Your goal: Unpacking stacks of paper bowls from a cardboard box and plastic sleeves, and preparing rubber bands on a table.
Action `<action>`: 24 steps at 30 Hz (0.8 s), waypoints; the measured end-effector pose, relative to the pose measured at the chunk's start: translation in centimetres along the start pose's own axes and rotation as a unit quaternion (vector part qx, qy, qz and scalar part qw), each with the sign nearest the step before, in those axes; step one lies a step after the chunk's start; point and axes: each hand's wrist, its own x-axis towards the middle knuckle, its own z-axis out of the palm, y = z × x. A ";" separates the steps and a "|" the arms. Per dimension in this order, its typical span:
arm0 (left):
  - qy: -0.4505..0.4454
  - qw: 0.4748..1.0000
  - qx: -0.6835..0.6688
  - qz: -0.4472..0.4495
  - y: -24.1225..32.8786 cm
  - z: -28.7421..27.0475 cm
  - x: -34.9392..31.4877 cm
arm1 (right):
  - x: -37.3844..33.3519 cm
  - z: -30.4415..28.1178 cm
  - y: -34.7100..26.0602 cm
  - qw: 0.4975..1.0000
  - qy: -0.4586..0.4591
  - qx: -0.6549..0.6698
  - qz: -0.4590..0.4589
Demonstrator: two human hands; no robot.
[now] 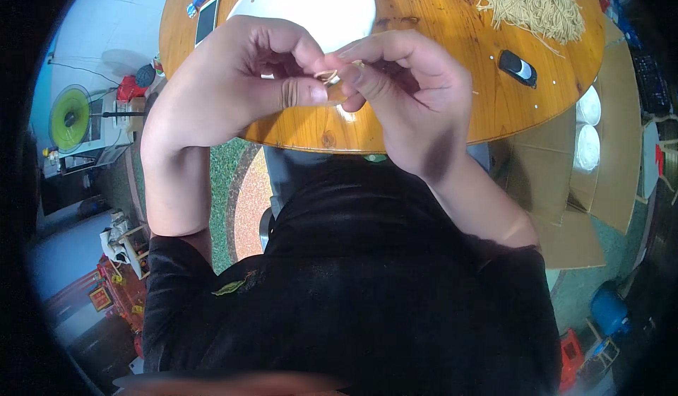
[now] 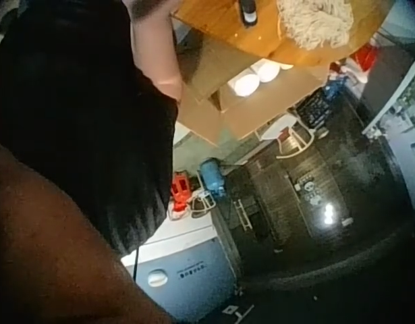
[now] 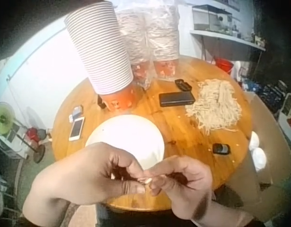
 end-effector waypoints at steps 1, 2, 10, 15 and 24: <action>0.010 1.000 -0.001 -0.023 0.2 0.0 0.0 | 0.0 -0.2 0.1 1.000 -0.014 -0.006 -0.006; 0.009 1.000 -0.001 -0.023 0.2 0.0 0.0 | -0.1 -0.4 0.2 0.999 -0.028 -0.013 -0.012; 0.156 0.983 -0.083 0.049 -0.9 1.3 0.1 | -0.3 -0.7 0.5 0.997 -0.041 -0.032 -0.053; 0.142 0.982 0.123 0.033 0.1 0.4 -0.3 | -0.2 -0.8 0.6 0.997 -0.044 -0.026 -0.052; 0.085 0.974 -0.201 0.064 -0.9 0.7 0.5 | -0.2 -0.8 0.8 0.997 -0.041 -0.004 -0.060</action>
